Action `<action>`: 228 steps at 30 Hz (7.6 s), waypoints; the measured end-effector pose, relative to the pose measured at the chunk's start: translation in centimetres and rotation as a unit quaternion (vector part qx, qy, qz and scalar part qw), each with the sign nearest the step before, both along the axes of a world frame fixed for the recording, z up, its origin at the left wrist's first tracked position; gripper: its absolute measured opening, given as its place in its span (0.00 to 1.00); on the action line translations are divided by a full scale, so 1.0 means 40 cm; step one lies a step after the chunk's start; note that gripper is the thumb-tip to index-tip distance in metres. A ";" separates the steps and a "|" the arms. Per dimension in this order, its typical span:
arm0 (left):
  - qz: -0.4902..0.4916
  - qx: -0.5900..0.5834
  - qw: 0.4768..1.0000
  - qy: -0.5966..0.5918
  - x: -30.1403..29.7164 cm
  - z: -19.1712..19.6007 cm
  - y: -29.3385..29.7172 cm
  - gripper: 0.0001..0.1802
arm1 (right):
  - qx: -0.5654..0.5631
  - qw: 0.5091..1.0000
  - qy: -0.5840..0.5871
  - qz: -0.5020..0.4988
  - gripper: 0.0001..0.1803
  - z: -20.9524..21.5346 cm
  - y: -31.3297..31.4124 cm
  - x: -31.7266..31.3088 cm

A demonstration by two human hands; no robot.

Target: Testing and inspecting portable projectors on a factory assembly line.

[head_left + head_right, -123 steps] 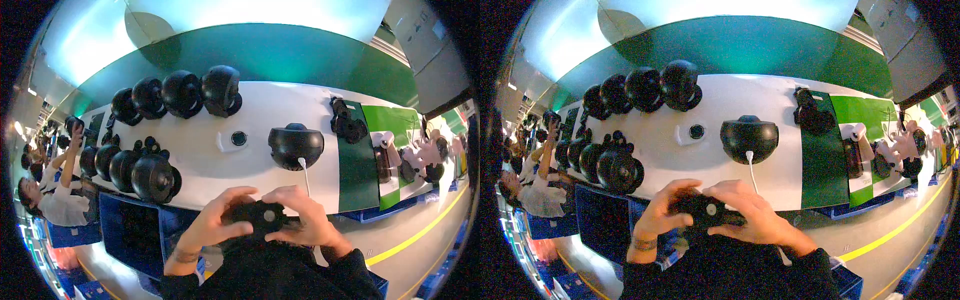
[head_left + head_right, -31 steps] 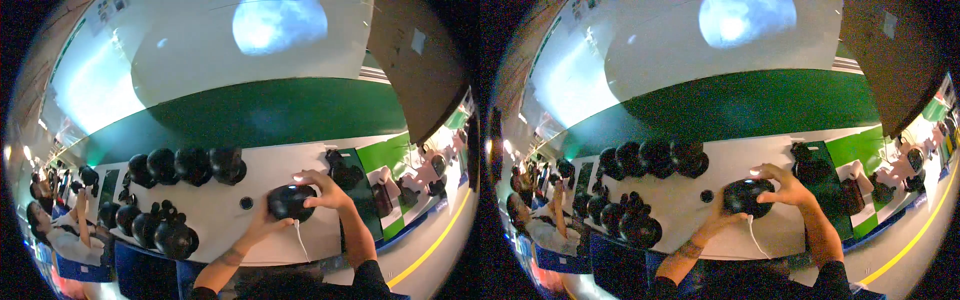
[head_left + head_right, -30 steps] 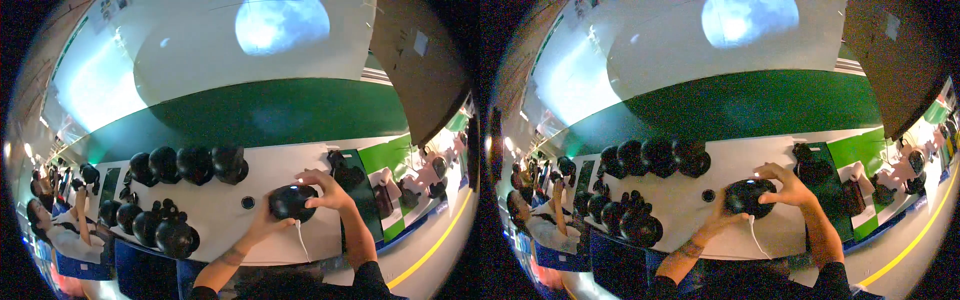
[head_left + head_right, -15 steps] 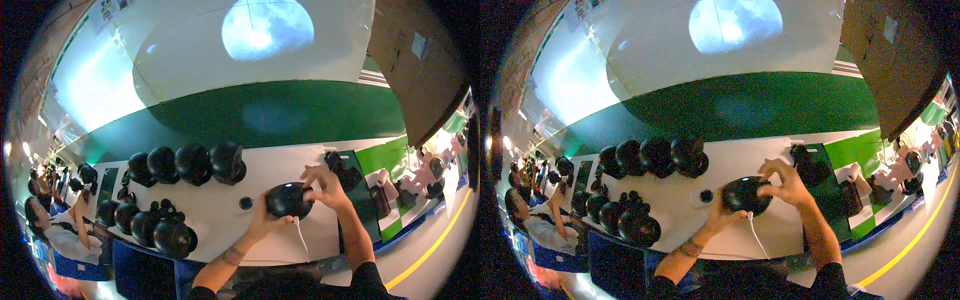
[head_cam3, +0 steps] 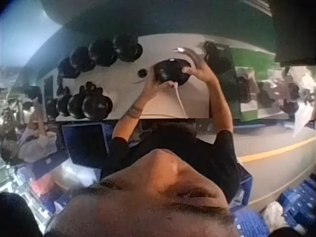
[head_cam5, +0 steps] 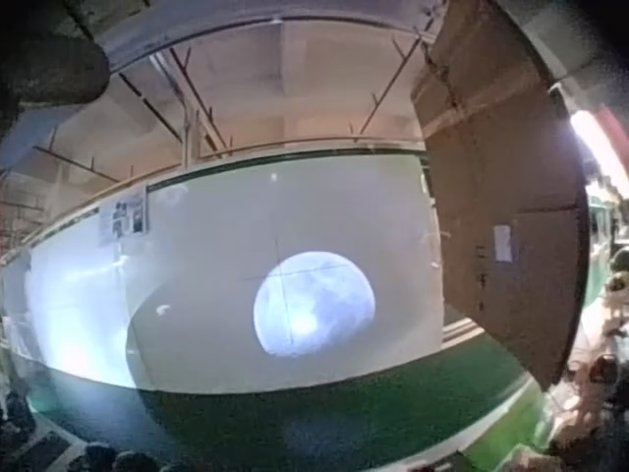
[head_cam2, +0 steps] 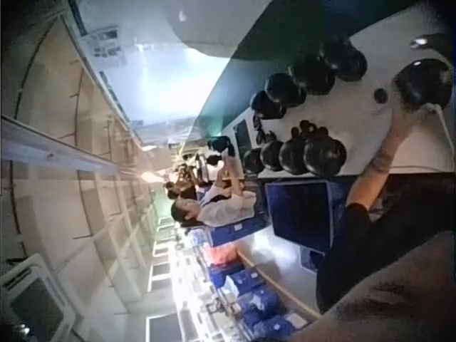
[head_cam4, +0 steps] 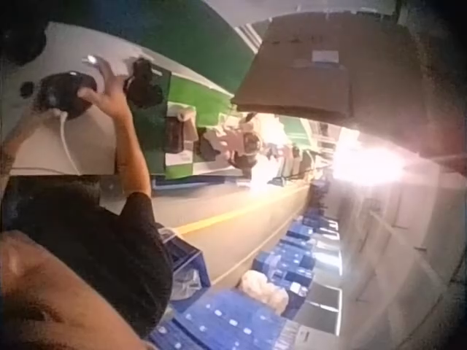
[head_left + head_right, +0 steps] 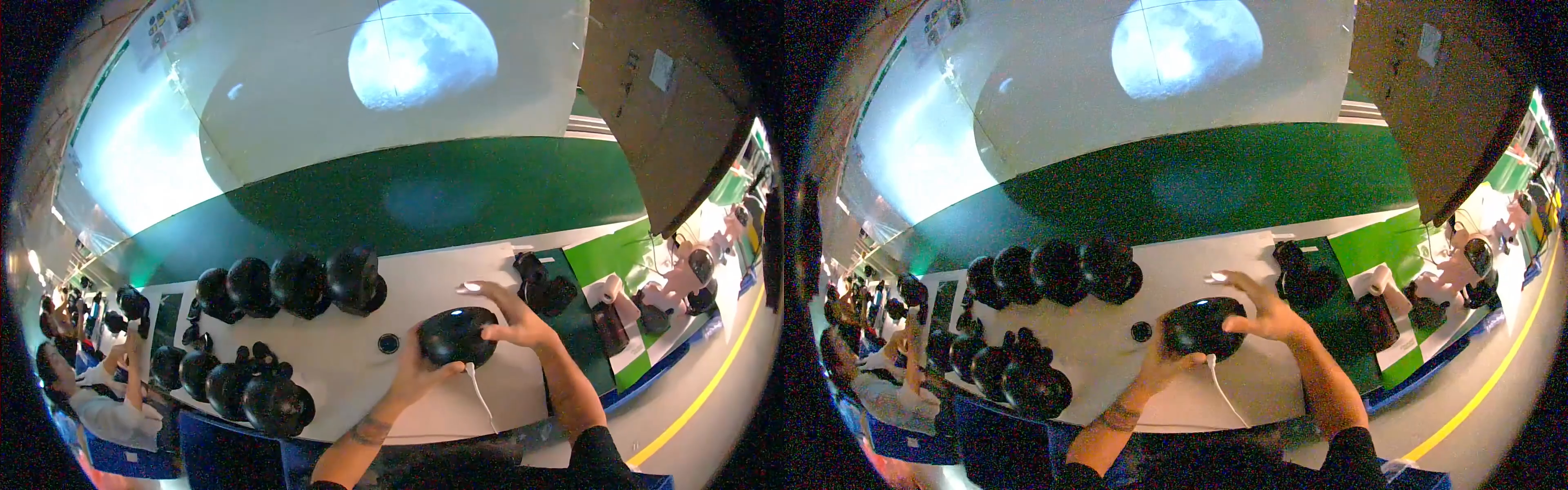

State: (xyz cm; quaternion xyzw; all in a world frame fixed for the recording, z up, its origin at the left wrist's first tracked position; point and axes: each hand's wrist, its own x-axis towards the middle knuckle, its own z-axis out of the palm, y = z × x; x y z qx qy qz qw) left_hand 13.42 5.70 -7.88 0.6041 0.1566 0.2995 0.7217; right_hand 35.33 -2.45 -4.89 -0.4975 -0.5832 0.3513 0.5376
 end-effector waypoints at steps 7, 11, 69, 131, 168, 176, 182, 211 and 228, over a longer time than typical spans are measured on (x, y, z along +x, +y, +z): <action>0.017 0.022 1.000 -0.009 -0.001 -0.012 -0.001 0.47 | 0.035 0.995 -0.092 0.001 0.44 -0.027 0.009 0.042; 0.019 0.000 1.000 -0.010 0.001 -0.002 -0.001 0.48 | 0.044 0.991 -0.121 -0.043 0.44 0.025 -0.002 0.009; 0.028 0.029 0.999 -0.001 -0.005 -0.020 0.004 0.48 | -0.026 0.994 0.101 0.013 0.26 0.027 0.010 -0.026; 0.015 0.005 1.000 -0.009 0.000 0.004 0.000 0.46 | -0.003 0.999 -0.020 0.042 0.41 0.018 0.007 0.005; 0.023 0.037 0.999 0.003 0.001 -0.031 0.007 0.47 | 0.062 0.995 -0.077 -0.018 0.38 0.028 0.004 -0.002; 0.030 0.001 0.999 -0.015 0.001 -0.008 0.001 0.46 | 0.009 0.996 -0.084 0.014 0.39 0.036 0.005 -0.002; 0.062 0.079 0.992 0.074 -0.011 -0.032 0.012 0.46 | -0.065 0.994 -0.043 0.077 0.38 0.032 0.001 -0.006; 0.100 -0.026 0.990 0.095 -0.014 0.054 -0.021 0.22 | -0.170 0.982 0.059 -0.060 0.33 0.017 -0.002 -0.045; 0.115 -0.012 0.990 0.086 -0.063 0.000 0.023 0.19 | -0.149 0.988 0.010 0.048 0.40 0.013 -0.029 0.030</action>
